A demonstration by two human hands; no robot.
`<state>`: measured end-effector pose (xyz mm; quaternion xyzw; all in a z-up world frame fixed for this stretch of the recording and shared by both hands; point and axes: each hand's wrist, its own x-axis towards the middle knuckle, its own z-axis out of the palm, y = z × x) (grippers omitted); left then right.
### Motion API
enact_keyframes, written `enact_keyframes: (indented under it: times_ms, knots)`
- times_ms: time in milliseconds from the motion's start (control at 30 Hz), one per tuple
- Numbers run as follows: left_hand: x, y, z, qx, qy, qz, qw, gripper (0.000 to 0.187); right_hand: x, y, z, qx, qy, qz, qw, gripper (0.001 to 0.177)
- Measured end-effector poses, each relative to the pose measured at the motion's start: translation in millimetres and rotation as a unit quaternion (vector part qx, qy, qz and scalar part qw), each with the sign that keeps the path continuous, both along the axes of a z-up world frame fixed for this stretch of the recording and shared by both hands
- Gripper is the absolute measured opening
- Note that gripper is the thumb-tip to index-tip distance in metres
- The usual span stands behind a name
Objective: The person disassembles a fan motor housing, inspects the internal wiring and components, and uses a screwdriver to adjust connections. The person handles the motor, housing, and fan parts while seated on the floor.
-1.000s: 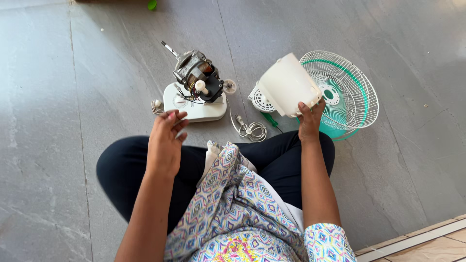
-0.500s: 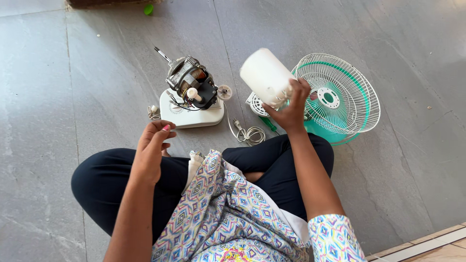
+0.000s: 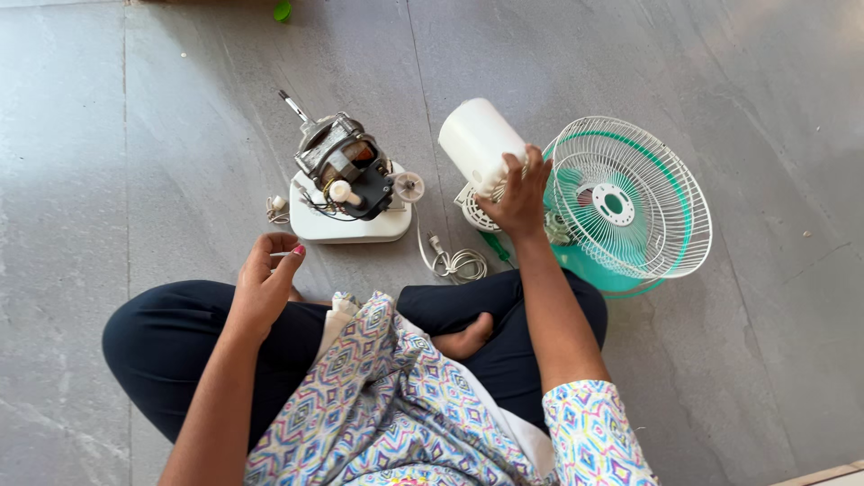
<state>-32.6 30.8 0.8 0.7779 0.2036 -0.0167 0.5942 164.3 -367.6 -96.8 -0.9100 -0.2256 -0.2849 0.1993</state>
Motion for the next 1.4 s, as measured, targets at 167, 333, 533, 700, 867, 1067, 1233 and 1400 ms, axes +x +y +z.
enact_keyframes:
  times_ms: [167,333,533,700,867,1067,1233,1400]
  knots:
    - [24.5,-6.3,-28.9,0.128,-0.001,-0.055,0.99,0.039,13.7,-7.1,-22.2,-0.046,0.0,-0.02,0.999,0.1]
    - [43.3,-9.0,-89.6,0.26,0.028,-0.143,0.955,0.039,40.7,-10.3,-34.3,-0.032,0.022,-0.043,0.998,0.102]
    - [72.7,-11.2,-168.7,0.387,-0.074,-0.22,0.893,0.045,50.7,-10.7,-45.9,-0.008,0.041,-0.083,0.996,0.103]
    - [105.9,-48.1,-172.3,0.41,0.056,-0.364,0.834,0.03,56.8,-11.2,-57.2,-0.021,0.045,-0.13,0.99,0.102]
    - [93.7,-142.8,-119.3,0.381,0.091,-0.492,0.777,0.06,65.8,-11.6,-59.7,0.011,0.026,-0.121,0.992,0.101]
    - [87.8,-159.6,-103.9,0.327,0.044,-0.613,0.718,0.055,60.1,-13.5,-55.4,0.032,0.04,-0.105,0.993,0.097]
    - [116.8,-115.7,-156.5,0.267,-0.011,-0.508,0.819,0.038,50.4,-14.8,-30.1,0.106,0.005,-0.019,0.994,0.097]
    - [104.8,-109.1,-176.3,0.211,-0.11,-0.445,0.863,0.043,20.4,-25.3,9.0,0.071,-0.158,-0.08,0.982,0.093]
